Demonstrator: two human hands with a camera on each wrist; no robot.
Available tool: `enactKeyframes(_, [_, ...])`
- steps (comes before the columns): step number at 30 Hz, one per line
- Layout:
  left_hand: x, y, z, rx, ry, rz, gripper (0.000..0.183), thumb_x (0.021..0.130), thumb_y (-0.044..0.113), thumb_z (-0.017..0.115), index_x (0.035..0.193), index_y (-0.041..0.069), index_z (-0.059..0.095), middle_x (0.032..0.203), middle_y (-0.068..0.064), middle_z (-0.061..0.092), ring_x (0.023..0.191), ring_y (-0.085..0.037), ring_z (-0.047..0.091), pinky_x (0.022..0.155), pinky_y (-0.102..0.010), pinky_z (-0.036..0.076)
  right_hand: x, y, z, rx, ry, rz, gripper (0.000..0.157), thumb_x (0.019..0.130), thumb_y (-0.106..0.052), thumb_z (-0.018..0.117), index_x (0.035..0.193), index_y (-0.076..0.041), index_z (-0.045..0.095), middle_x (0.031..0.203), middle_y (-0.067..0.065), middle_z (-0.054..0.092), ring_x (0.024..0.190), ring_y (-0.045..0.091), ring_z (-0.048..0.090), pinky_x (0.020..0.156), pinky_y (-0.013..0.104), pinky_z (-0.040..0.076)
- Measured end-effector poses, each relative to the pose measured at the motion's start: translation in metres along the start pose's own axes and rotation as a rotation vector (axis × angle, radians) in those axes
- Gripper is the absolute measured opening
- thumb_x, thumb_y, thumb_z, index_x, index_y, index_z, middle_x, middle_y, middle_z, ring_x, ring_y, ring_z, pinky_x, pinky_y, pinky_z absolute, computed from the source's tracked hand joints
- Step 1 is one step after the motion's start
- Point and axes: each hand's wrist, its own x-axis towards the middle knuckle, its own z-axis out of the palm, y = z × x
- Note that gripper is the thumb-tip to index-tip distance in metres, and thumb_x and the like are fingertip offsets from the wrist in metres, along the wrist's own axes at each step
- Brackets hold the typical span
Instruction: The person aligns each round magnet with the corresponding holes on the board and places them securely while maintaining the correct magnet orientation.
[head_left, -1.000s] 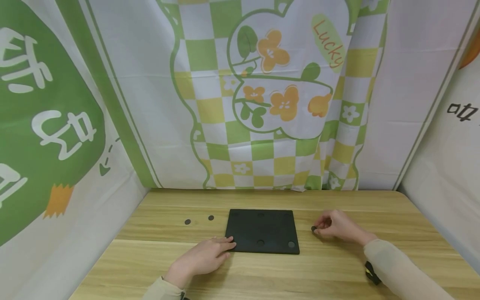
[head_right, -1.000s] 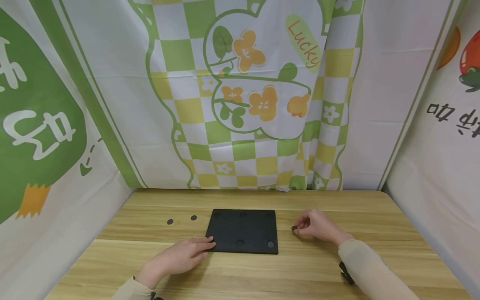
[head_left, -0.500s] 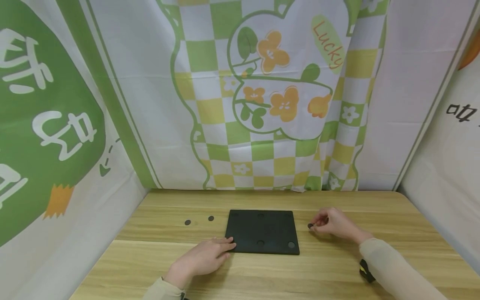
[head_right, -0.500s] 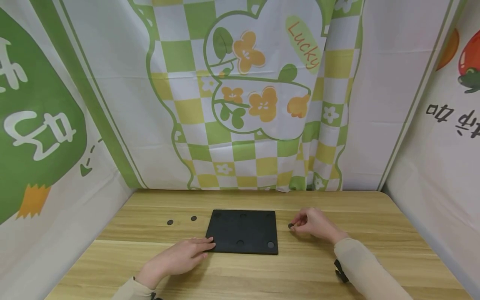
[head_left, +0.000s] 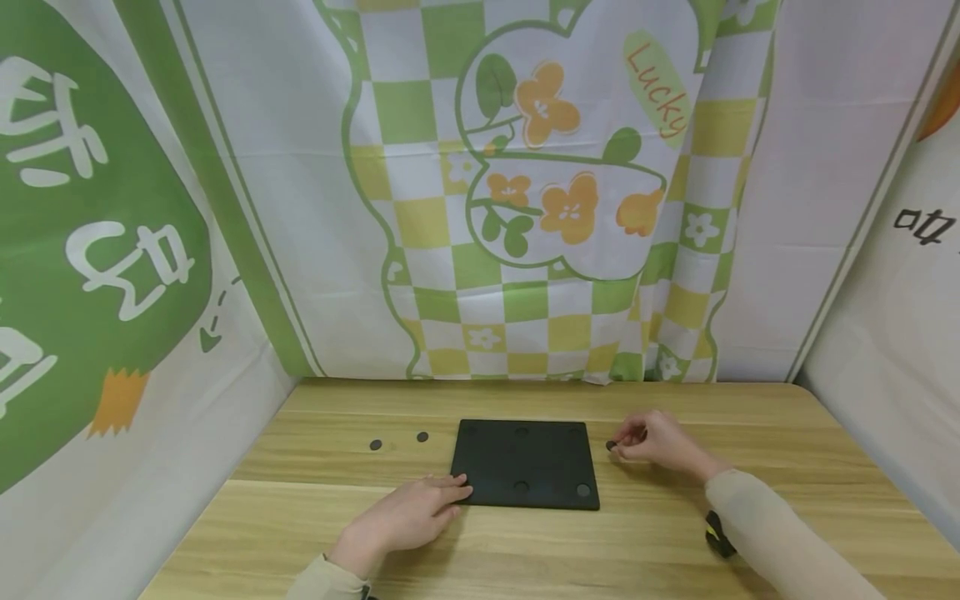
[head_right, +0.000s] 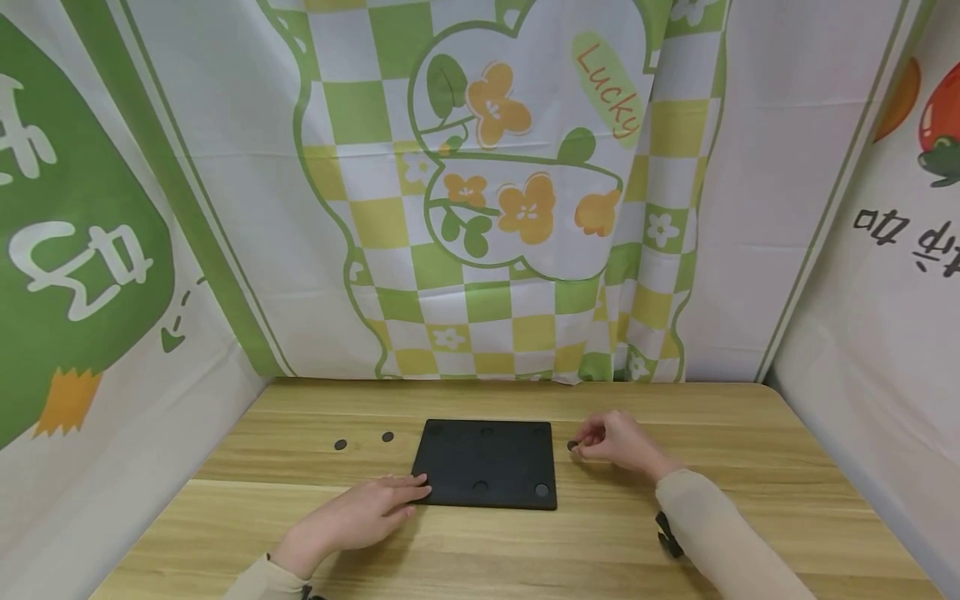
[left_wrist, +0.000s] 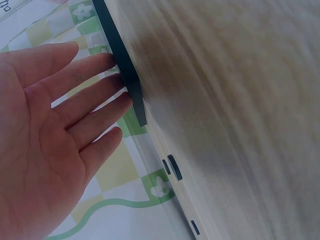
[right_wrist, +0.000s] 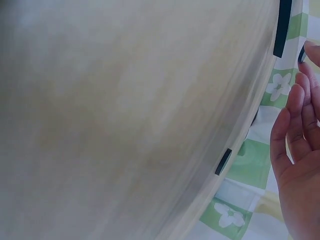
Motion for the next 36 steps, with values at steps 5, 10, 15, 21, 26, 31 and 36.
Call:
enactKeyframes(5, [0.000,0.000,0.000,0.006,0.003,0.000,0.037,0.099,0.021,0.048,0.134,0.013,0.056,0.144,-0.008,0.048,0.132,-0.030,0.045,0.107,-0.049,0.038,0.004,0.001,0.002,0.008,0.006,-0.013,0.006,0.078,-0.011,0.076,0.082,-0.013,0.072,0.073,-0.007,0.066,0.064,0.000,0.058,0.056,0.021,0.052])
enactKeyframes(10, [0.000,0.000,0.000,-0.007,-0.001,-0.005,0.037,0.099,0.021,0.048,0.135,0.013,0.055,0.144,-0.007,0.047,0.132,-0.030,0.045,0.108,-0.049,0.038,0.009,0.002,0.003,-0.018,0.007,-0.017,0.006,0.078,-0.014,0.077,0.081,-0.015,0.072,0.073,-0.009,0.066,0.065,-0.001,0.058,0.057,0.020,0.052])
enactKeyframes(15, [0.000,0.000,0.001,-0.003,-0.002,-0.004,0.037,0.099,0.022,0.048,0.135,0.014,0.055,0.144,-0.007,0.047,0.132,-0.030,0.045,0.107,-0.049,0.039,0.014,0.001,0.003,-0.027,0.001,-0.001,0.006,0.078,-0.015,0.077,0.082,-0.017,0.073,0.074,-0.009,0.067,0.066,-0.001,0.058,0.059,0.020,0.052])
enactKeyframes(21, [0.001,0.000,0.000,0.009,-0.002,0.002,0.037,0.099,0.022,0.048,0.135,0.014,0.055,0.144,-0.007,0.047,0.132,-0.029,0.046,0.107,-0.049,0.039,0.021,0.001,0.006,-0.024,0.003,0.020,0.006,0.078,-0.017,0.077,0.082,-0.016,0.073,0.074,-0.009,0.068,0.066,0.000,0.059,0.060,0.020,0.052])
enactKeyframes(26, [0.001,-0.001,0.001,0.012,-0.001,0.004,0.037,0.099,0.021,0.048,0.135,0.013,0.055,0.144,-0.007,0.047,0.132,-0.028,0.045,0.108,-0.048,0.038,0.026,0.002,0.010,-0.015,0.007,0.016,0.006,0.077,-0.017,0.077,0.081,-0.017,0.072,0.074,-0.010,0.067,0.065,0.000,0.059,0.059,0.019,0.051])
enactKeyframes(31, [0.000,-0.001,0.001,0.012,0.000,0.002,0.037,0.099,0.021,0.048,0.135,0.014,0.055,0.144,-0.007,0.047,0.132,-0.028,0.045,0.108,-0.048,0.038,0.029,0.002,0.013,0.002,0.007,0.011,0.008,0.078,-0.018,0.078,0.082,-0.014,0.072,0.074,-0.008,0.067,0.065,0.000,0.059,0.059,0.019,0.052])
enactKeyframes(36, [0.000,0.000,0.000,0.015,0.004,0.006,0.037,0.099,0.021,0.048,0.135,0.013,0.055,0.144,-0.007,0.047,0.132,-0.027,0.046,0.108,-0.048,0.038,0.033,0.002,0.014,0.001,-0.001,0.028,0.009,0.079,-0.019,0.077,0.085,-0.014,0.074,0.076,-0.008,0.069,0.067,0.001,0.060,0.061,0.019,0.052])
